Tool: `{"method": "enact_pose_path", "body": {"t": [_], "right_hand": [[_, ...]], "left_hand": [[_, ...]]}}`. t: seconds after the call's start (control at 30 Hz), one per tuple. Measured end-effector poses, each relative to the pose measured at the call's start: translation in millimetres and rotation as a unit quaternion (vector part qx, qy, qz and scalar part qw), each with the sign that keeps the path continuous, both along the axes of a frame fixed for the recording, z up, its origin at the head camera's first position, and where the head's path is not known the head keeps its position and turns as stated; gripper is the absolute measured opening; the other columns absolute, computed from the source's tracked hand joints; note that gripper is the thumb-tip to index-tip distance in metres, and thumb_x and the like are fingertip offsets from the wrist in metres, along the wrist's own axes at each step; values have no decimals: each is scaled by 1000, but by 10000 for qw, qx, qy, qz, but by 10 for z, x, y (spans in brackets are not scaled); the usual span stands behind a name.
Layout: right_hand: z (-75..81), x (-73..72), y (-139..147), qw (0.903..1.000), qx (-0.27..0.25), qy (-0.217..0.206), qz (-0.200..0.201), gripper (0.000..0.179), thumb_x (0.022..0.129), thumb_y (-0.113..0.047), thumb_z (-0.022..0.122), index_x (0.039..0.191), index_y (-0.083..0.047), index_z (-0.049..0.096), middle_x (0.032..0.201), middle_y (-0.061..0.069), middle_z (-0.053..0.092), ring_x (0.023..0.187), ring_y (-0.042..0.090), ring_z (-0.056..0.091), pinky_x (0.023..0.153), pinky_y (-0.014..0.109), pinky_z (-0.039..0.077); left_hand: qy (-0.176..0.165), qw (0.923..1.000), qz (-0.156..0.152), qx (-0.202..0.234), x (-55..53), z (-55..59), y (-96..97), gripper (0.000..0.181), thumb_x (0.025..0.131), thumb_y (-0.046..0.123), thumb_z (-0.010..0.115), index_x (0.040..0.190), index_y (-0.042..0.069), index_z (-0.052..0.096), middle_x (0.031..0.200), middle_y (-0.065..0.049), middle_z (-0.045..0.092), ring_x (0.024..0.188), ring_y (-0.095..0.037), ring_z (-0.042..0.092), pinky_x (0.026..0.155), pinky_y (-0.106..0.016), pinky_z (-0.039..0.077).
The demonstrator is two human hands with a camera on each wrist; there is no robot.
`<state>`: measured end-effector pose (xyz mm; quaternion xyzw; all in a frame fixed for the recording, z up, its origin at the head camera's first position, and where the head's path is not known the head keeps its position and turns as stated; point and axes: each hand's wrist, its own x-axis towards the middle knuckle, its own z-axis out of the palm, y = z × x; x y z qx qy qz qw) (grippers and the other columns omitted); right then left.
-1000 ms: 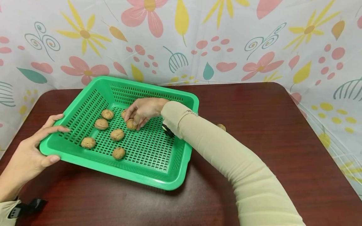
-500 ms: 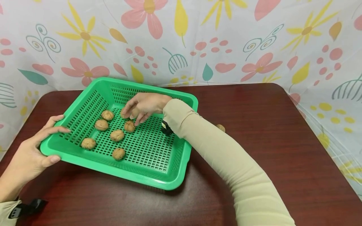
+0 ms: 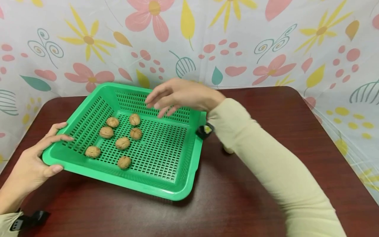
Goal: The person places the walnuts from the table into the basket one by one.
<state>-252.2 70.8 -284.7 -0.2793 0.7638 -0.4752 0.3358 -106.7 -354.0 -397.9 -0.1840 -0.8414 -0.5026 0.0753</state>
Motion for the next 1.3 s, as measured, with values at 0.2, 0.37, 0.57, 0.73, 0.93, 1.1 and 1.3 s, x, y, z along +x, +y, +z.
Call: {"method": "enact_pose_path", "body": {"t": [0.2, 0.37, 0.57, 0.73, 0.93, 1.1, 1.3], "right_hand": [[78, 292, 650, 9962, 172, 419, -739, 32, 104, -17, 63, 135, -14, 69, 140, 4, 67, 112, 33, 72, 98, 43, 57], [-78, 499, 1176, 9920, 387, 548, -1068, 33, 106, -23, 63, 138, -14, 67, 131, 8, 72, 108, 32, 72, 94, 39, 57], [-485, 525, 1704, 9941, 68, 627, -883, 35, 106, -9, 58, 141, -7, 62, 131, 12, 71, 100, 36, 73, 87, 35, 57], [-807, 531, 1978, 9939, 165, 521, -962, 38, 104, -7, 62, 142, -7, 61, 126, 16, 72, 102, 35, 73, 85, 37, 59], [-1091, 489, 2132, 9952, 76, 295, -930, 41, 102, -3, 62, 143, -2, 60, 130, 12, 70, 99, 31, 74, 82, 36, 59], [-1221, 454, 2134, 9950, -76, 139, -982, 42, 101, -3, 64, 143, -1, 59, 123, 10, 73, 97, 21, 73, 81, 33, 59], [-1288, 459, 2104, 9953, -230, 36, -940, 44, 99, -1, 67, 142, 2, 60, 123, 4, 74, 99, 12, 68, 79, 31, 59]], "left_hand": [[6, 10000, 0, 34, 11, 8, -22, 68, 67, 11, 96, 127, -1, 66, 164, 0, 41, 140, -5, 46, 96, -7, 40], [29, 10000, -40, 72, 10, 1, -26, 68, 67, 12, 96, 126, -2, 66, 164, -1, 41, 142, -6, 45, 98, -8, 40], [103, 9999, -10, 80, 23, 5, -36, 68, 67, 15, 97, 125, -1, 67, 163, 0, 42, 143, -5, 45, 98, -7, 40], [63, 9999, -33, 113, 33, 11, -30, 67, 68, 15, 97, 125, -2, 66, 164, 0, 42, 145, -6, 43, 97, -7, 41], [60, 9999, -33, 106, 38, 26, -27, 68, 68, 15, 97, 125, -2, 66, 164, 0, 41, 142, -6, 45, 98, -8, 41], [32, 9999, -34, 126, 50, 30, -27, 67, 68, 15, 97, 125, -1, 66, 164, 0, 41, 145, -6, 43, 97, -7, 41], [22, 9996, -94, 247, 49, 20, -19, 66, 68, 14, 97, 125, -2, 66, 163, -2, 42, 146, -9, 42, 97, -8, 42]]}}
